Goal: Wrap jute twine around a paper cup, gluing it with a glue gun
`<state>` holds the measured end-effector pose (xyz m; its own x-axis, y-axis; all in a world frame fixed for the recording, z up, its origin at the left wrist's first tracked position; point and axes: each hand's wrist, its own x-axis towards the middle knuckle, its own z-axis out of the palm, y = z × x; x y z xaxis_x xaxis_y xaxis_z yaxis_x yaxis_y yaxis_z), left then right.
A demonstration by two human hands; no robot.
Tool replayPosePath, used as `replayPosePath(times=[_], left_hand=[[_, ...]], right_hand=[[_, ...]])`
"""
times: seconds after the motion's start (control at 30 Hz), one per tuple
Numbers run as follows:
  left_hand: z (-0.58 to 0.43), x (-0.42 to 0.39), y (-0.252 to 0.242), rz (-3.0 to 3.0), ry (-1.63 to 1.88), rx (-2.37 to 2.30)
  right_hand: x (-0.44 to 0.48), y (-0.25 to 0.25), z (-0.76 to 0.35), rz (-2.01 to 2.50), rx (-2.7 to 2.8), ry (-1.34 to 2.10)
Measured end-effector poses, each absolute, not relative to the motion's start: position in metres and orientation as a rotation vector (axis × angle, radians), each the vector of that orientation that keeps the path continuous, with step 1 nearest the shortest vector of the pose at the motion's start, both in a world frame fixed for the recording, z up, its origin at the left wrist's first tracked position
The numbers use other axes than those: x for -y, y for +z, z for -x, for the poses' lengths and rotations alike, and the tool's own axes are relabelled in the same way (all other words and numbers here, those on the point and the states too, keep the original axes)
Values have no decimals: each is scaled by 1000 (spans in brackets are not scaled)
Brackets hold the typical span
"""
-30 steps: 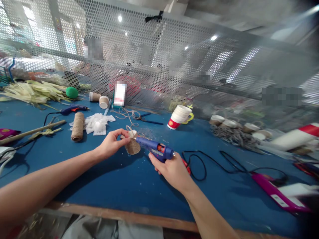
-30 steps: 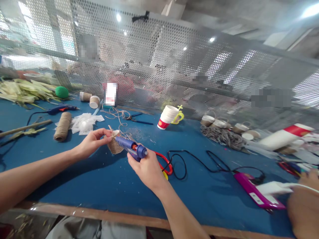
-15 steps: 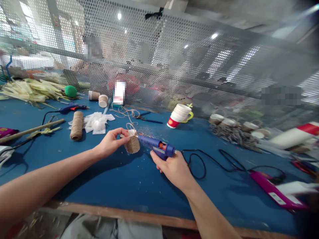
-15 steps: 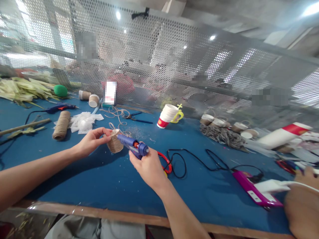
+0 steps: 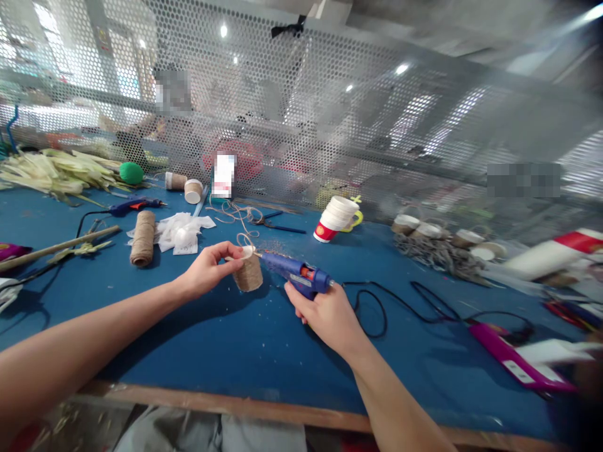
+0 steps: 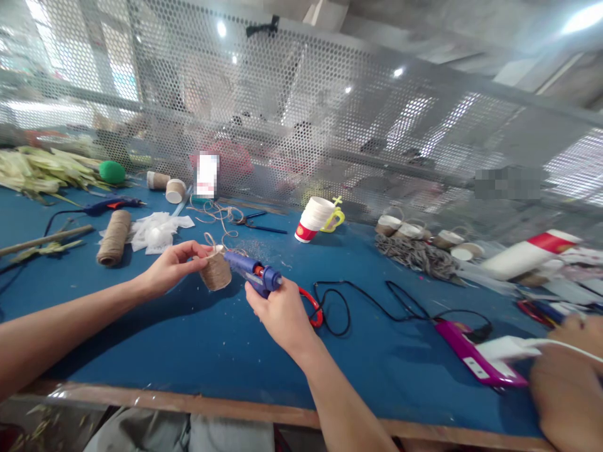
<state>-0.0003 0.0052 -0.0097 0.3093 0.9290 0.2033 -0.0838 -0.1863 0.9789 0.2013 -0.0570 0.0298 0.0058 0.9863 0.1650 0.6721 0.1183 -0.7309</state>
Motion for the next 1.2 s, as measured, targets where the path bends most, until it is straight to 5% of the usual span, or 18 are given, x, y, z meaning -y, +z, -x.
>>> replayPosePath(times=[1.2], left_hand=[[1, -7, -10, -1381, 1096, -770]], right_hand=[[61, 29, -198, 1572, 1788, 595]])
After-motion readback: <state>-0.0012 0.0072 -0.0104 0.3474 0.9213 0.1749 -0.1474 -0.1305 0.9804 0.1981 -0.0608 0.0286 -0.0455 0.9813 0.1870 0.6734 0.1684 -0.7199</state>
